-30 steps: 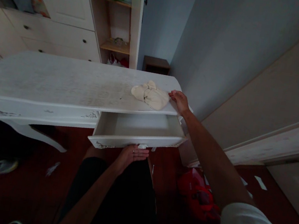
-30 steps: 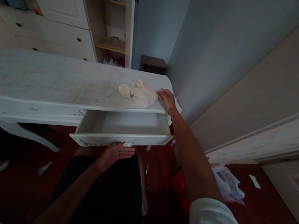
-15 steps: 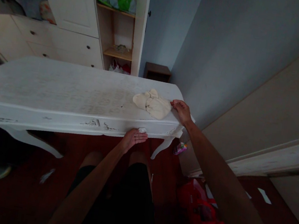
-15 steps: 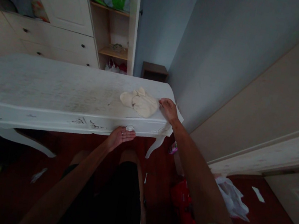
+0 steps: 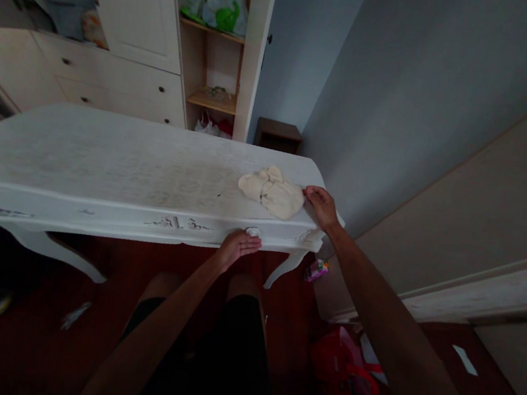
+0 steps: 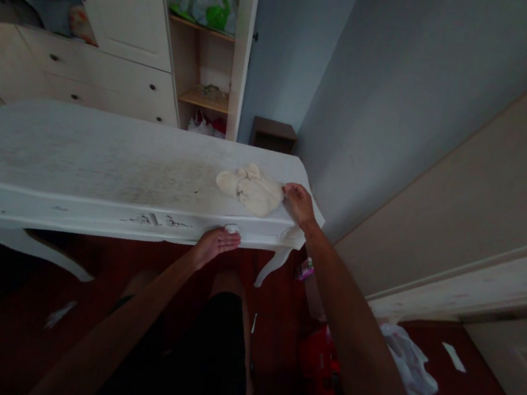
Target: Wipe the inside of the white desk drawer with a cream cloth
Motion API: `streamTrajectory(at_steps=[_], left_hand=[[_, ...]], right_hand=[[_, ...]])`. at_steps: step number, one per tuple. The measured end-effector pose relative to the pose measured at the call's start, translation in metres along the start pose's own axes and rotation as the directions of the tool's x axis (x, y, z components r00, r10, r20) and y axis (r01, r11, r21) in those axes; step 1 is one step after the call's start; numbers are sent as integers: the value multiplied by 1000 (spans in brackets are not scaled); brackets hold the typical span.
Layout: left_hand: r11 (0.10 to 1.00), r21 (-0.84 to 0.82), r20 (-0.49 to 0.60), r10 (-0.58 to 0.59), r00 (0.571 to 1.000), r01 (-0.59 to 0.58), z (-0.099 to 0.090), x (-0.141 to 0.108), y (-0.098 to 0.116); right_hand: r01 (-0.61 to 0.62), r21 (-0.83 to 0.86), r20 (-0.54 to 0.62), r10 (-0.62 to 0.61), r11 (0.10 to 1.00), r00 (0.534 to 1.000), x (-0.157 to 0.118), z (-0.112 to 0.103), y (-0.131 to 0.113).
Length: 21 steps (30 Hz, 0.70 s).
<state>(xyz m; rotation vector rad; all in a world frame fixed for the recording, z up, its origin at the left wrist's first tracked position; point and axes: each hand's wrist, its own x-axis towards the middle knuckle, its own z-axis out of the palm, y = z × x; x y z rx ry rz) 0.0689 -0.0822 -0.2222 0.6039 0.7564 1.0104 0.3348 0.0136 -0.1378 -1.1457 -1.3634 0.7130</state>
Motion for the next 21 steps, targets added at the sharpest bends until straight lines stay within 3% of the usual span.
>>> streamTrajectory(at_steps=[7,15,21], left_hand=[[996,-61,-16,60,998,-61,4,-13,1],[992,-124,-51,-33,998,27,3,-3,6],[998,-67,-49,-7,999,3,2,-5,9]], right_hand=[[11,-49,18,-10,999,1000,0,2,-5],[-16,-57,8,17,998,1000,1,3,-6],[-27,-58,1,27,998,1000,1,2,-6]])
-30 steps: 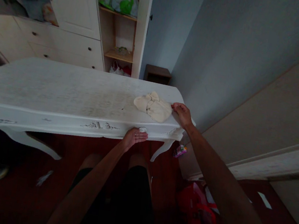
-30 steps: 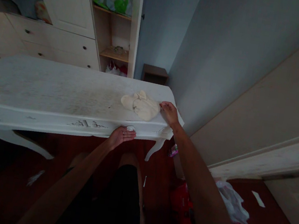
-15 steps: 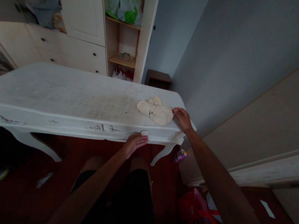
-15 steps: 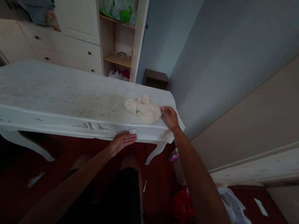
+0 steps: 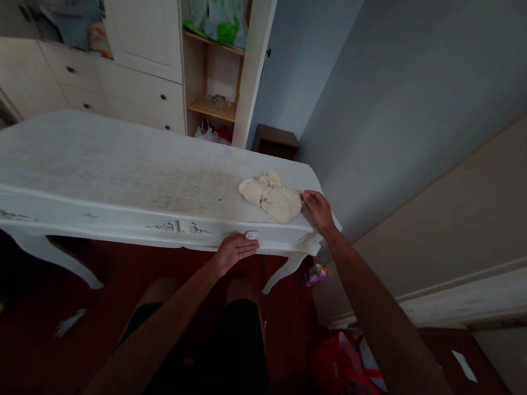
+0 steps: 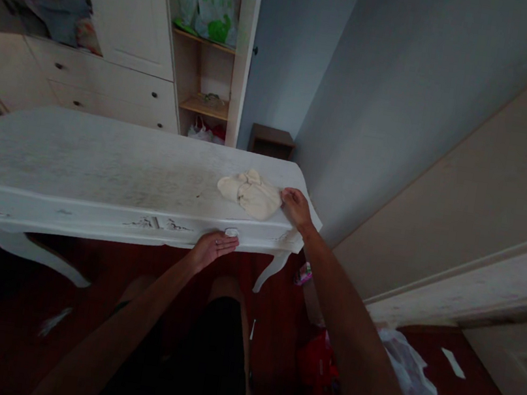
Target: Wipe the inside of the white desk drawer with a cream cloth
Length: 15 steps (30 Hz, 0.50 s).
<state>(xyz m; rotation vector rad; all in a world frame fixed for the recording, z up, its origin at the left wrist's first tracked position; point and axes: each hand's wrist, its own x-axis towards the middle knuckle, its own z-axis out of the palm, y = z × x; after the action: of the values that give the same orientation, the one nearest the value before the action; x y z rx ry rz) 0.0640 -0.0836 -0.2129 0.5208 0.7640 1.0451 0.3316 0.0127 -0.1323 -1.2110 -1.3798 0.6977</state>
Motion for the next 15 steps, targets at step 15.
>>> streamTrajectory(at_steps=[15], left_hand=[[605,615,92,582,808,-506,-25,-48,180]], right_hand=[[0,-3,17,0,1000,1000,0,2,2]])
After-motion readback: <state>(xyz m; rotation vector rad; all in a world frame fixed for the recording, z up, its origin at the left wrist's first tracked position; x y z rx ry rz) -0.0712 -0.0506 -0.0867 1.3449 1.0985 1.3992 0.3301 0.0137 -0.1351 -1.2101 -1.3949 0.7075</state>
